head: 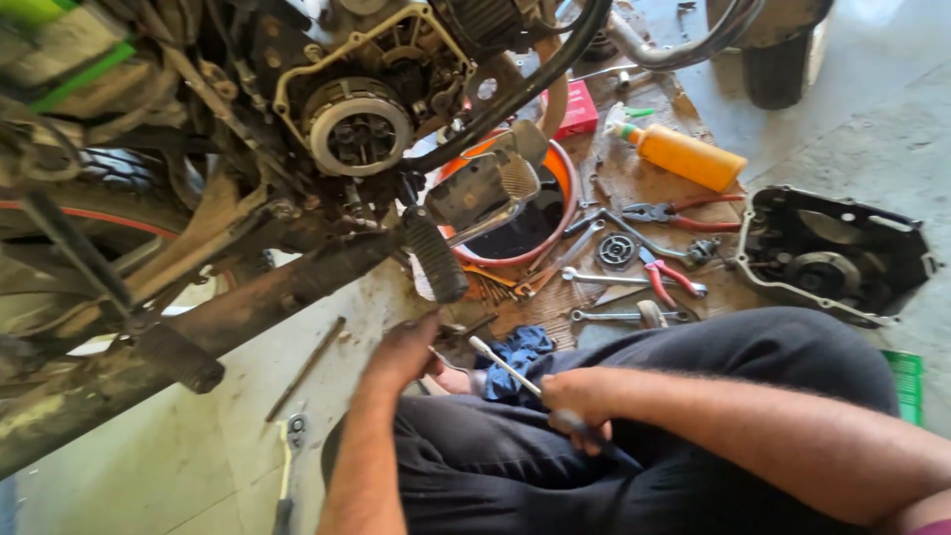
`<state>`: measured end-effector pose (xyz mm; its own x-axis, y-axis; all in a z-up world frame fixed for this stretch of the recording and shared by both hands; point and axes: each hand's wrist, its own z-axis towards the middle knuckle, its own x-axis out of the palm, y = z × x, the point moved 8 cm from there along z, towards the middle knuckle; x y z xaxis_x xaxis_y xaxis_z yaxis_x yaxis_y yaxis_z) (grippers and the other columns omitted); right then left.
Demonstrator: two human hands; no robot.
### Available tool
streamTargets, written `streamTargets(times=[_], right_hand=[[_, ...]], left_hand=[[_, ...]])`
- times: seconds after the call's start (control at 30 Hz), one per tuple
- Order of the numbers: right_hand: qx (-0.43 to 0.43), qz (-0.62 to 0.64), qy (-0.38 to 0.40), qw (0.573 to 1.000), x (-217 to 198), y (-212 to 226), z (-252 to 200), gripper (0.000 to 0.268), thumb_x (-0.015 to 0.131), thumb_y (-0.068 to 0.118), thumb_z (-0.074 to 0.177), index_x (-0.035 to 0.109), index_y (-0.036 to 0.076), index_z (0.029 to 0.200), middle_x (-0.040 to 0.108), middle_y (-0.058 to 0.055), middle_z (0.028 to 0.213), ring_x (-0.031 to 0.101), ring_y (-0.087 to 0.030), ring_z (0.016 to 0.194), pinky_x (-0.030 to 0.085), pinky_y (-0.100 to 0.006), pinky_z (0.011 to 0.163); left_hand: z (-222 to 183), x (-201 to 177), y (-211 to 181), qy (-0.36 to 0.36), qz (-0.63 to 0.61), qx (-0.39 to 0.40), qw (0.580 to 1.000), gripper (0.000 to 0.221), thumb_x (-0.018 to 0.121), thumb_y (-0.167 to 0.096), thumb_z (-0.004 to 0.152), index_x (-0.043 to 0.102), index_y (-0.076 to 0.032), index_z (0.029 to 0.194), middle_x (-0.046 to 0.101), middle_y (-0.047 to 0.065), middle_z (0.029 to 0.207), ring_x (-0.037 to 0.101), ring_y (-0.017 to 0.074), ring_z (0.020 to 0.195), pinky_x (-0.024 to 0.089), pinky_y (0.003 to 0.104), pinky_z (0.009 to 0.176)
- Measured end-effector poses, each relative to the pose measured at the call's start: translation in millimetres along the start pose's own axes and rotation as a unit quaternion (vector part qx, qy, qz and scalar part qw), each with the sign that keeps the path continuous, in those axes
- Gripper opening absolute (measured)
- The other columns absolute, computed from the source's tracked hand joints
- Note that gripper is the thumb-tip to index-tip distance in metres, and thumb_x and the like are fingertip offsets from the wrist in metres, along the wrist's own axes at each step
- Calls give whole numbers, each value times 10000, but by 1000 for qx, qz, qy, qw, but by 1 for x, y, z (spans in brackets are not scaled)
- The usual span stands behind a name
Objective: The person sits on the floor in front of a raised motorcycle and uses a T-handle wrench to loosen the nut on the engine's flywheel rotor. They then hold a punch against the component and strike it with a hammer, before pulling the round rotor plate off the engine and handling it in their lap.
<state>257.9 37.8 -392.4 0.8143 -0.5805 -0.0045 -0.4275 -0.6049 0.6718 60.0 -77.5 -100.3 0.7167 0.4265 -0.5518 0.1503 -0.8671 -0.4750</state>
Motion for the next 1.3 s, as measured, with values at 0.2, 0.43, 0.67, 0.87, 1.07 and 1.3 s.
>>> streamTargets(times=[0.2, 0.43, 0.67, 0.87, 1.07, 1.3], right_hand=[[70, -55, -163, 983, -58, 156, -207, 424, 610, 472, 935, 752, 112, 1108, 755, -80, 733, 744, -215, 645, 633, -366, 610], [-74, 35, -447, 891, -153, 141, -234, 609, 841, 416, 810, 586, 72, 1243, 751, -136, 987, 766, -308, 810, 611, -425, 708], [-43, -63, -554, 829, -177, 132, -281, 435, 832, 304, 757, 742, 175, 1162, 763, -128, 1022, 724, -325, 956, 562, -435, 825], [179, -59, -504, 843, -248, -28, -368, 355, 784, 253, 837, 760, 194, 1186, 776, -108, 978, 720, -265, 850, 575, -419, 762], [252, 43, -533, 807, -263, -164, -459, 266, 730, 237, 904, 795, 181, 1157, 798, -92, 933, 727, -238, 788, 582, -415, 733], [243, 59, -580, 776, -300, -206, -477, 300, 724, 286, 933, 783, 177, 1206, 792, -104, 943, 731, -250, 807, 577, -422, 758]], left_hand=[[26, 76, -52, 66, 9, 71, 995, 732, 454, -718, 912, 719, -37, 944, 675, 50, 661, 724, 189, 611, 608, 367, 726], [73, 111, -54, 89, 15, 122, 989, 885, 351, -791, 933, 797, -26, 915, 745, 94, 671, 713, 192, 648, 539, 338, 678], [52, 143, -53, 212, -227, 55, 949, 920, 358, -816, 847, 624, -57, 1292, 759, 145, 779, 749, 235, 710, 590, 348, 683], [63, 129, -32, 204, -184, 73, 959, 855, 479, -734, 870, 604, -18, 1319, 794, 117, 841, 752, 203, 778, 593, 346, 769], [18, 95, -50, 143, 11, 150, 978, 657, 576, -639, 903, 732, -15, 1035, 801, 76, 844, 745, 154, 764, 587, 305, 744], [-42, 29, -50, 184, -79, 249, 948, 366, 657, -403, 951, 731, -45, 968, 764, 16, 831, 707, 90, 785, 579, 288, 734]])
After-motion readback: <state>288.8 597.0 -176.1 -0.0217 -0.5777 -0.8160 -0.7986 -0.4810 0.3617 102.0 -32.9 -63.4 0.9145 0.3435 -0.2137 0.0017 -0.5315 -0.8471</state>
